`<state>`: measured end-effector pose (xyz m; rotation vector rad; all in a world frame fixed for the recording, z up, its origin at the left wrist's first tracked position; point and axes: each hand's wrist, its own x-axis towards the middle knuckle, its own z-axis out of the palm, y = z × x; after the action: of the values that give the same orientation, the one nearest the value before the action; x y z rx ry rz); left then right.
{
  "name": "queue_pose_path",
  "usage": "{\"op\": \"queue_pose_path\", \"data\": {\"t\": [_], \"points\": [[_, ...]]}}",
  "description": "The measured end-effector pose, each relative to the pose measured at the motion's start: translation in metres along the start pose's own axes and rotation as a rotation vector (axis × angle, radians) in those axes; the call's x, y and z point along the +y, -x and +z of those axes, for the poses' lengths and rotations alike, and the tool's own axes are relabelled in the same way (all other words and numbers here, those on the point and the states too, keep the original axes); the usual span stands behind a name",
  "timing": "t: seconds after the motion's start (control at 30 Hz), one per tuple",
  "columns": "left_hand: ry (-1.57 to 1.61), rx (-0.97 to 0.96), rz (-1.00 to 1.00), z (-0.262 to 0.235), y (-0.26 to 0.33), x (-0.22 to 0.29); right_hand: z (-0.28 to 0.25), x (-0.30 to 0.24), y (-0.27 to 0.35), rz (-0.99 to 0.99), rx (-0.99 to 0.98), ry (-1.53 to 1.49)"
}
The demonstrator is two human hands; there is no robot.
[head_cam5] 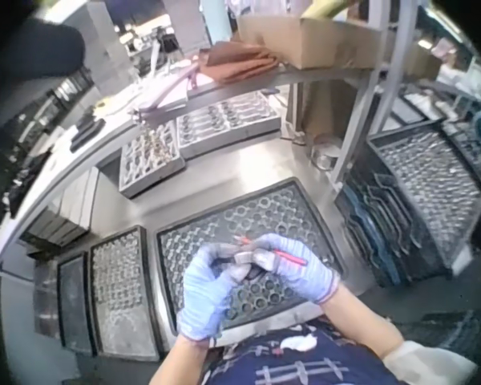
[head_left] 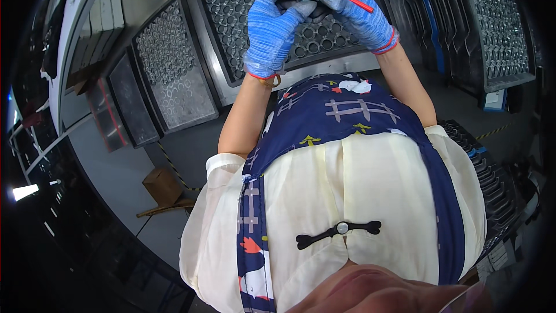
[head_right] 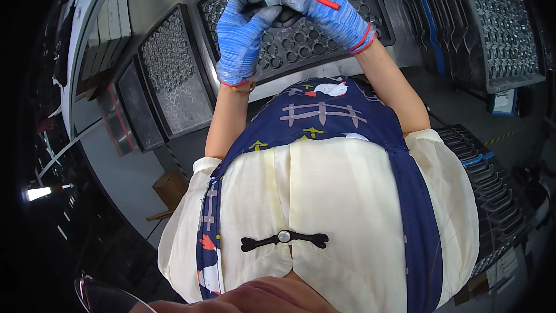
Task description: The person picks up metal rings from a tray one at a time, turns each ring while marking it with a red pen, and returns it to the tray.
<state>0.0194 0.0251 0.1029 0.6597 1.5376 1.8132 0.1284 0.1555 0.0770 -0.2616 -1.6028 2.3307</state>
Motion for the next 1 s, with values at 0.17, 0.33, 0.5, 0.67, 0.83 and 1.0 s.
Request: {"op": "queue_pose_path", "data": {"t": [0.17,0.33,0.5,0.67,0.83,1.0], "points": [[-0.705,-0.021,0.423,-0.001,0.005,0.001,0.003,-0.002,0.004,-0.093,0.026,0.268],[-0.094,0.002,0.082,-0.001,0.008,-0.002,0.004,0.007,0.004,-0.06,0.065,0.116],[-0.515,0.005,0.308,-0.001,0.011,0.0,0.008,-0.003,0.007,-0.007,0.029,0.128],[-0.302,-0.022,0.185,-0.004,0.01,-0.005,0.01,-0.003,0.01,-0.053,0.036,0.19],[-0.061,-0.011,0.005,-0.003,0.009,-0.004,0.007,0.003,0.009,0.003,0.009,-0.049],[-0.648,0.003,0.362,-0.001,0.013,-0.002,0.008,0.002,0.012,-0.1,0.054,0.3]]}}
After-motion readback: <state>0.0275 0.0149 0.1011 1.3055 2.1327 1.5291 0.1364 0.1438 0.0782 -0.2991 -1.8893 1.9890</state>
